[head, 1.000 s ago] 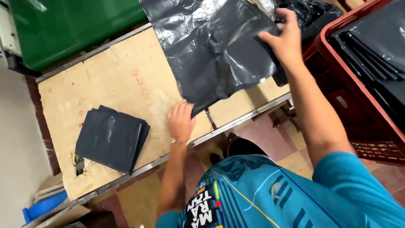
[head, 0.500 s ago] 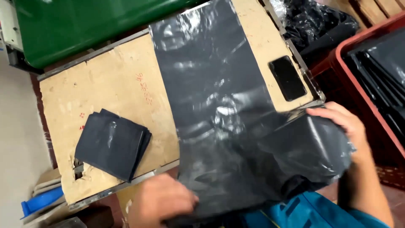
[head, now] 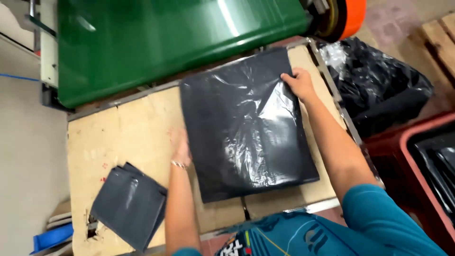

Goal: The person is collecting plastic bags from the end of a production line, folding them, and stacking them into a storage crate.

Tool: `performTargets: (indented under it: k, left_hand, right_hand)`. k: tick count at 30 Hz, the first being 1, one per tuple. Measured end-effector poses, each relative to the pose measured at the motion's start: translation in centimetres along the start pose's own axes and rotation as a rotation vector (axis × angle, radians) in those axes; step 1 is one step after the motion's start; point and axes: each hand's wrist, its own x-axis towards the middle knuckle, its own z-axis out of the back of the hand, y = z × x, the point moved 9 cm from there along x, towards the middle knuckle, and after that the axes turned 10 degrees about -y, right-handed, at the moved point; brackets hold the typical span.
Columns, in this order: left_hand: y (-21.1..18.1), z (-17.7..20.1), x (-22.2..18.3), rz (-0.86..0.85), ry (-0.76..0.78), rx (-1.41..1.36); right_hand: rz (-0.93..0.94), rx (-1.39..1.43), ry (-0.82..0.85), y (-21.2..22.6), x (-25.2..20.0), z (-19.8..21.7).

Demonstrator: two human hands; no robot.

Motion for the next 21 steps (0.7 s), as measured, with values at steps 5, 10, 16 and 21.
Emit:
performTargets:
  k: [5,10,16,21]
  left_hand:
    - [2.2,0.6,-4.5,-0.281,-0.048,0.7]
    - [3.8,1.4,-4.6,-0.319,-0.201,0.921]
    - [0.0,-1.7,-9.2,-0.422,-0.432,1.41]
    - [-3.2,-11.8,-12.9,-1.072,-0.545,1.63]
  right_hand:
    - [0.03,-0.628,0.039,-1.6,1.3,-2.6]
    - [-0.019,-0.935,0.07,0.7,1.6,-5.3]
    - [-0.137,-0.906,0.112,-3.5,3.2,-6.1]
    - [-0.169,-0.87,0.131,-3.7,4.1,-6.8]
